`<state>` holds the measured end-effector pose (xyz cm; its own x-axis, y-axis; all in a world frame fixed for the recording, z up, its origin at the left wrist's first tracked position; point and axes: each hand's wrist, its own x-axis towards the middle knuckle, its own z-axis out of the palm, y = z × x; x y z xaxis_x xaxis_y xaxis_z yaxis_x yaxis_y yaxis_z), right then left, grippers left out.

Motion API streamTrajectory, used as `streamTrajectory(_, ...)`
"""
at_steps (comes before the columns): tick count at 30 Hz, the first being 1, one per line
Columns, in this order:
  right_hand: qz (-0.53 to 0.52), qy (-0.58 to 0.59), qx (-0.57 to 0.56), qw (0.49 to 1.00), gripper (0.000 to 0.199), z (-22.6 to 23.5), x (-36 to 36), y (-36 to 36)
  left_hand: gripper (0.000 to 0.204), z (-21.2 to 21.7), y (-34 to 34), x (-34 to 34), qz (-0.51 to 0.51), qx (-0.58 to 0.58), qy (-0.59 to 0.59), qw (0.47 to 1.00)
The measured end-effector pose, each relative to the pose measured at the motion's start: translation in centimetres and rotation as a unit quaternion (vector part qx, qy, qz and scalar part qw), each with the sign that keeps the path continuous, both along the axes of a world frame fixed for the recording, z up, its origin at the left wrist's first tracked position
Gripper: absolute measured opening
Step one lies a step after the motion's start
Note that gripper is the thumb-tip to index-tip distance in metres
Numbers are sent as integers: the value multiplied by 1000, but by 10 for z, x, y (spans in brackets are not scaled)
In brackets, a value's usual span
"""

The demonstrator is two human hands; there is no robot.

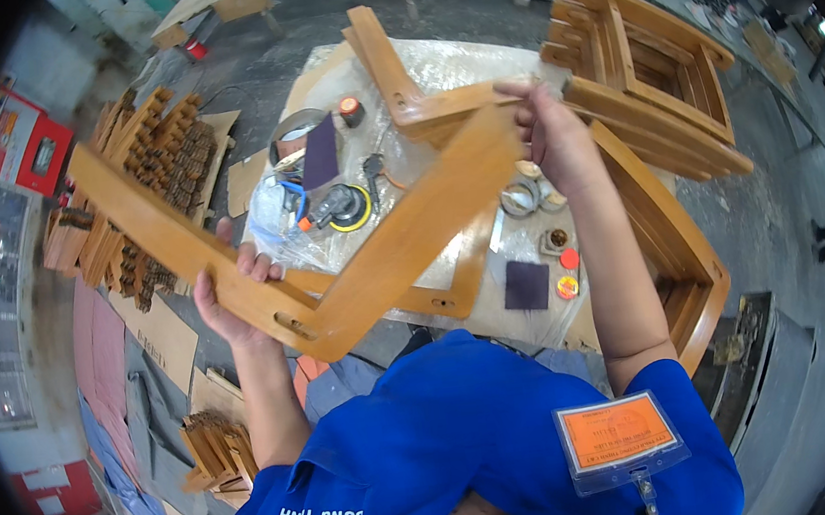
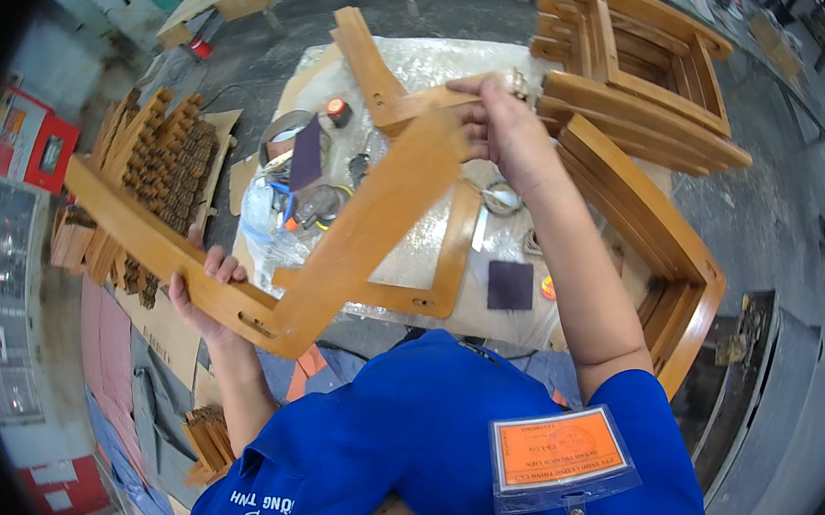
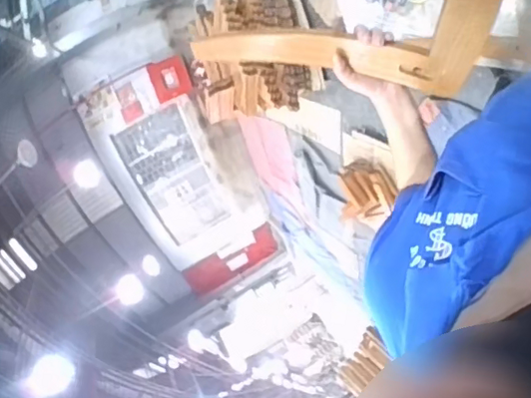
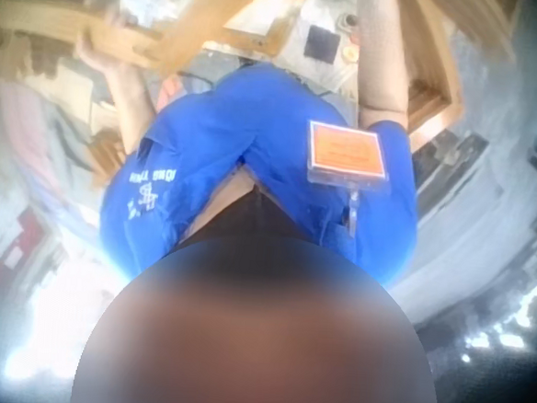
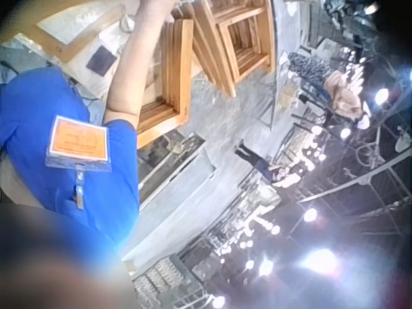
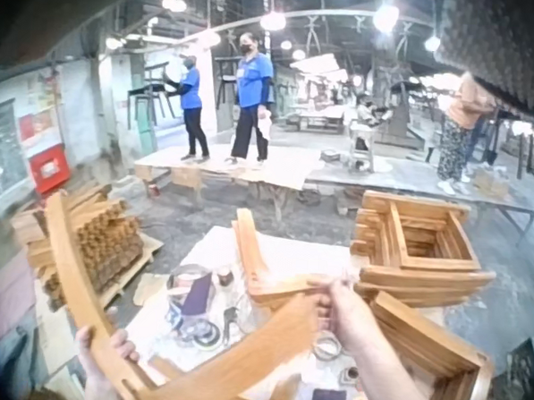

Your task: The person repeatedly picks up L-shaped wooden chair parts, inspects them, and sands edges with a sanding block. They place finished parts into a stack and continue the cycle with additional pieces.

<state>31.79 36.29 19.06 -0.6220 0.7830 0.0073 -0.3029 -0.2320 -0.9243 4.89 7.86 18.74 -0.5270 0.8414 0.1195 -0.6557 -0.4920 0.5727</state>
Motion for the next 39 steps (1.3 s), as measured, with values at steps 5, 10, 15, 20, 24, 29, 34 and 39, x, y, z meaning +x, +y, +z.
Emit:
streamTrajectory(5,15,-334,-51,941,20,-154,48,-19,63,-24,-19,0,70,-75,68,992)
streamTrajectory(10,-20,-498,75,864,21,-275,71,-57,61,-55,-23,13,76,-161,66,982)
streamTrajectory(15,-83,-603,181,772,28,-312,28,-50,61,-70,-17,35,71,-202,29,976)
streamTrajectory(20,-158,-660,99,728,40,-306,2,-41,62,-60,-8,51,80,-174,-10,981)
streamTrajectory(24,-203,-674,45,709,37,-300,-10,-44,65,-55,-9,59,80,-172,-32,981)
streamTrajectory(29,-227,-666,-19,710,33,-294,-16,-38,66,-92,-23,54,19,-191,-77,978)
streamTrajectory(34,-219,-672,-44,706,38,-290,-16,-33,69,-169,-39,38,-8,-265,-119,957)
streamTrajectory(39,-217,-647,-38,730,35,-311,-9,-21,64,-226,-55,18,-67,-244,-151,955)
